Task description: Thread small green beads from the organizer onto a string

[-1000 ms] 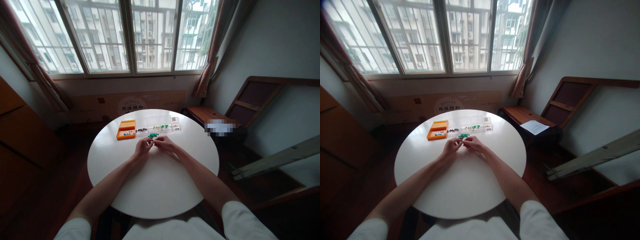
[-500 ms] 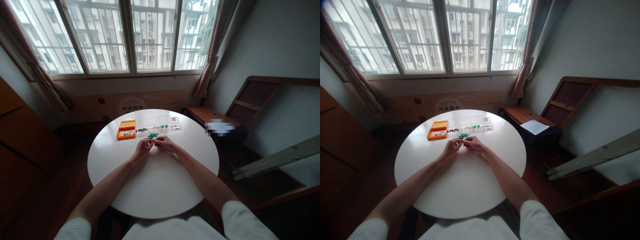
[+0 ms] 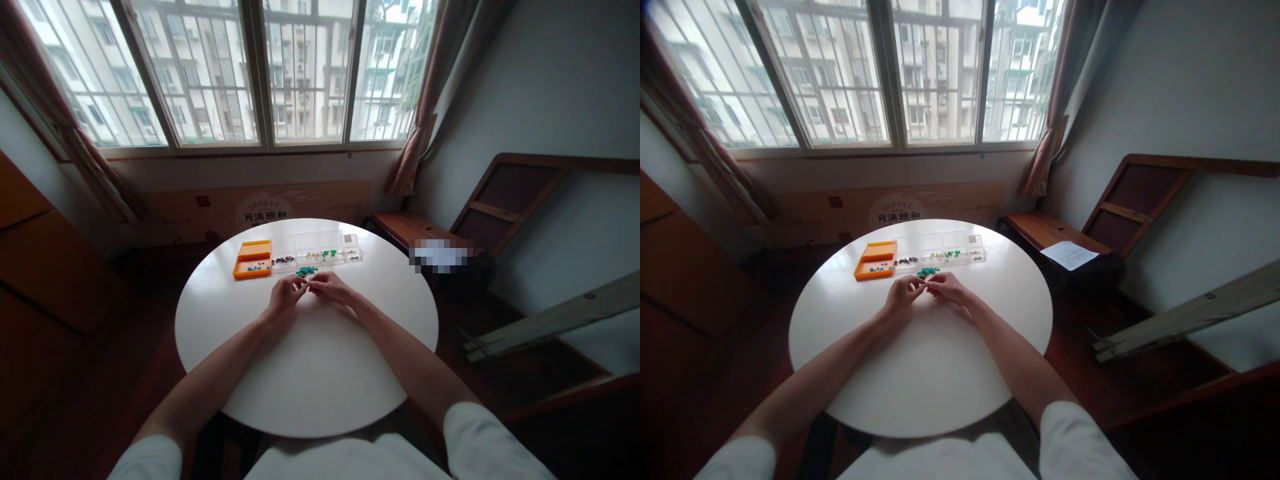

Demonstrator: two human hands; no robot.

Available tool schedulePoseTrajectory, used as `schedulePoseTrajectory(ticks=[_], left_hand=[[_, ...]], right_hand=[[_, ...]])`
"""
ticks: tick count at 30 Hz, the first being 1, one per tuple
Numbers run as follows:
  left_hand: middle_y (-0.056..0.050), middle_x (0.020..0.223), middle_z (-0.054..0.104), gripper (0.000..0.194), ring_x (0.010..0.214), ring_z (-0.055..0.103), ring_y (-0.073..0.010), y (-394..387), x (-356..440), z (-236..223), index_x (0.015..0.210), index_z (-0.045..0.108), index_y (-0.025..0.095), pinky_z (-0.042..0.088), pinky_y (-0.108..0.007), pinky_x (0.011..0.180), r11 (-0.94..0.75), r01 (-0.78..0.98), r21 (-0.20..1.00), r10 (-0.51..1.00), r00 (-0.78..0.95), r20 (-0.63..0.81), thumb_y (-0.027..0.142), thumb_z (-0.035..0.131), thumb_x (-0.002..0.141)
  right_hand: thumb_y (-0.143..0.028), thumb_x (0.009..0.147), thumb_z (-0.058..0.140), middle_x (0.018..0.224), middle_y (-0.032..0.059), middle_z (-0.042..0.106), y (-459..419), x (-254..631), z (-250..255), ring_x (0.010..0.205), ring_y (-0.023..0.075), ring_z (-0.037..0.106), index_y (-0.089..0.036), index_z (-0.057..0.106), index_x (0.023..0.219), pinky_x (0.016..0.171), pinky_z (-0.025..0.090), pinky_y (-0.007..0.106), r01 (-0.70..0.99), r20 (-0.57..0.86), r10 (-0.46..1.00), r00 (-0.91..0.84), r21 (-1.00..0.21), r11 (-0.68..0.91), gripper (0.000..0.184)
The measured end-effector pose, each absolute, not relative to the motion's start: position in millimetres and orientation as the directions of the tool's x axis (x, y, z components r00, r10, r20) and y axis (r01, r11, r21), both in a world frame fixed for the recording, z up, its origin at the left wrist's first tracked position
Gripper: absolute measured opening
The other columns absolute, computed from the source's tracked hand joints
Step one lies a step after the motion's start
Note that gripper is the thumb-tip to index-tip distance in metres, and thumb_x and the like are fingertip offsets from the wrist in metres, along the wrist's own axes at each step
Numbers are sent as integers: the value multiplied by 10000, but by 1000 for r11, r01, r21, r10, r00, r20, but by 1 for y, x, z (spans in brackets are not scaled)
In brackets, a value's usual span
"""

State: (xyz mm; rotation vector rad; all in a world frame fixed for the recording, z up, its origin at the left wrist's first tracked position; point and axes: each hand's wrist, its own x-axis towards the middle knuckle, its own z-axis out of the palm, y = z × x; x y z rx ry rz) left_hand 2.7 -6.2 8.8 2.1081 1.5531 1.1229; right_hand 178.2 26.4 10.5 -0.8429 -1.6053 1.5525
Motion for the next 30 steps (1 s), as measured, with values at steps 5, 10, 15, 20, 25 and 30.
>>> schedulePoseTrajectory(ticks=[5, 10, 15, 20, 25, 30], left_hand=[[-14, 747, 688, 168, 580, 576, -101, -4, 3, 7, 873, 712, 187, 418, -191, 527, -396, 661, 638, 898, 133, 419, 266, 596, 782], [-10, 745, 685, 158, 581, 570, -98, -5, 4, 7, 866, 711, 191, 418, -189, 529, -411, 648, 641, 890, 132, 437, 257, 598, 778], [-4, 737, 679, 163, 568, 561, -94, -6, 3, 7, 867, 709, 190, 415, -189, 522, -419, 632, 652, 891, 149, 428, 269, 597, 778], [-1, 718, 669, 166, 566, 560, -93, -5, 4, 6, 875, 709, 189, 421, -189, 528, -422, 629, 653, 890, 149, 432, 261, 598, 773], [-3, 715, 668, 168, 566, 560, -93, -5, 4, 7, 871, 712, 185, 419, -186, 527, -418, 634, 650, 891, 148, 429, 257, 599, 770], [-3, 717, 670, 174, 570, 563, -92, -6, 4, 8, 879, 716, 185, 419, -181, 529, -414, 640, 648, 894, 150, 423, 228, 593, 764]], right_hand=[[-451, 641, 746, 622, 25, 623, 26, 178, 12, 585, 112, 555, -120, 689, 750, 563, 433, 243, -37, 54, 862, -504, -998, 41, 354], [-455, 658, 733, 647, 29, 633, 25, 178, 13, 599, 112, 562, -119, 686, 748, 583, 439, 245, -39, 48, 860, -508, -999, 33, 350], [-461, 674, 721, 642, 26, 631, 26, 178, 12, 596, 112, 563, -120, 683, 756, 584, 438, 245, -33, 59, 858, -510, -998, 50, 352], [-466, 670, 721, 624, 21, 621, 26, 178, 11, 587, 114, 557, -120, 685, 750, 582, 432, 249, -26, 67, 854, -516, -998, 63, 357], [-479, 664, 720, 632, 23, 624, 26, 177, 11, 590, 113, 556, -120, 679, 748, 573, 430, 244, -21, 68, 861, -503, -998, 67, 371], [-482, 667, 715, 616, 23, 615, 28, 177, 8, 582, 113, 552, -115, 674, 749, 561, 431, 241, -5, 68, 856, -512, -997, 76, 378]])
